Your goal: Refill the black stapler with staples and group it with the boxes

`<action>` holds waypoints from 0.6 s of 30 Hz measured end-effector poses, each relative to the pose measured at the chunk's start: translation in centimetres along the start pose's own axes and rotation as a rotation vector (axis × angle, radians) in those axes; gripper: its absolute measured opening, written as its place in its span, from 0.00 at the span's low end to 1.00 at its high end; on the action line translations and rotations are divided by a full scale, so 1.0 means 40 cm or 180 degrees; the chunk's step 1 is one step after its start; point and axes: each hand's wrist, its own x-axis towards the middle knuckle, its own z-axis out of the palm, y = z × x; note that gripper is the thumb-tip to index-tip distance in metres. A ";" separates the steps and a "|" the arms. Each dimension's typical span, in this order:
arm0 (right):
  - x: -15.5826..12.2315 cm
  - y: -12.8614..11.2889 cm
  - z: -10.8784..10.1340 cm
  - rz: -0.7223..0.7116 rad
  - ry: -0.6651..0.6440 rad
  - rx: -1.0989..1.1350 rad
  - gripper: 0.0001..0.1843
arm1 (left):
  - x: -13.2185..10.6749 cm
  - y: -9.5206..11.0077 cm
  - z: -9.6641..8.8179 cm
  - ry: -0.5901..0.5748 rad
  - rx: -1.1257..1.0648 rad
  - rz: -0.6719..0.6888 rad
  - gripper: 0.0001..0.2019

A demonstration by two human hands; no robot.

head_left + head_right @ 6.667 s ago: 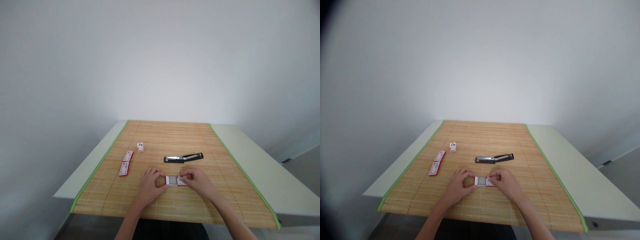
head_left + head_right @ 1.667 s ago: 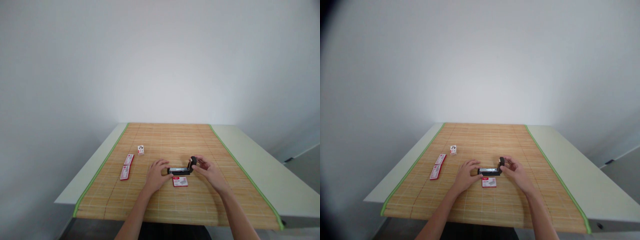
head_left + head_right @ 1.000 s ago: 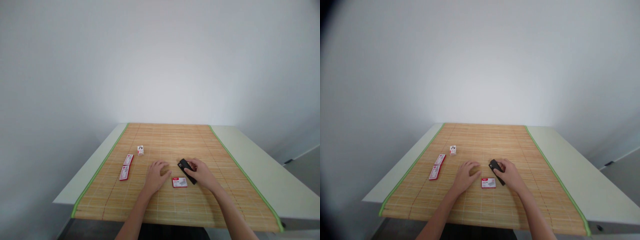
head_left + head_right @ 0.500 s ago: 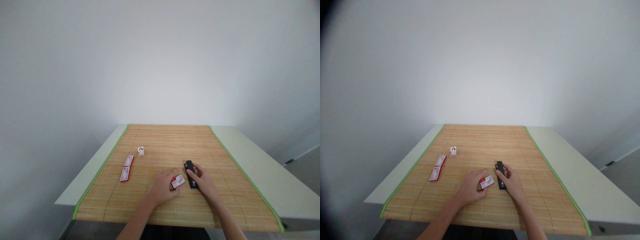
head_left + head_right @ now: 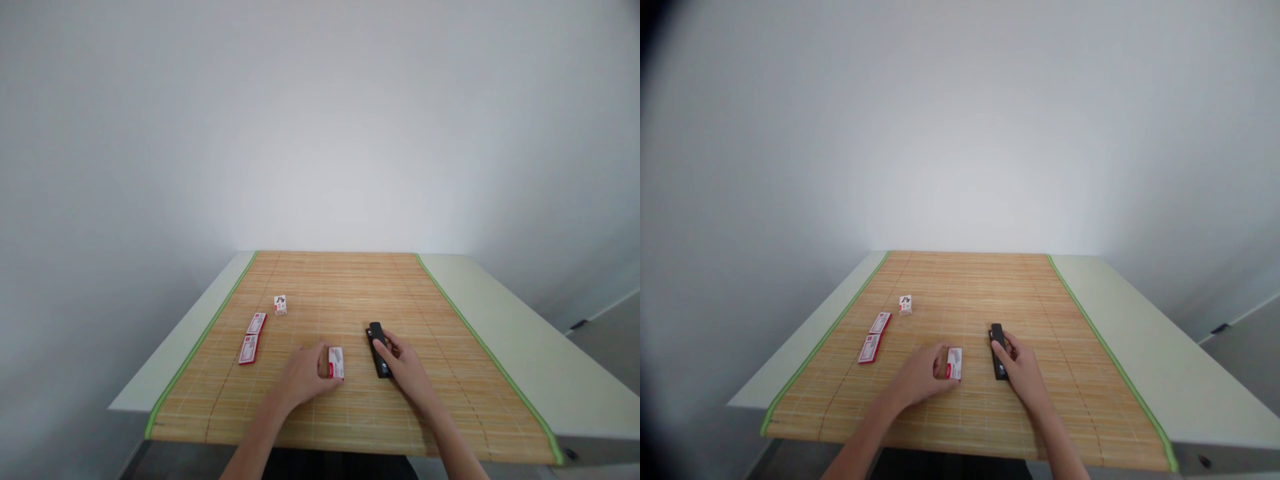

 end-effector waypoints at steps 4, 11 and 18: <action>-0.015 -0.011 -0.004 0.0010 -0.0185 0.0096 0.34 | 0.007 -0.012 0.015 0.0372 -0.0010 0.0023 0.32; -0.037 -0.044 0.061 -0.0068 -0.0239 0.0105 0.33 | 0.031 0.046 0.070 0.0418 -0.0070 0.0429 0.30; -0.045 -0.049 0.095 -0.0091 -0.0086 0.0015 0.32 | 0.043 0.068 0.090 0.0205 -0.0053 0.0472 0.28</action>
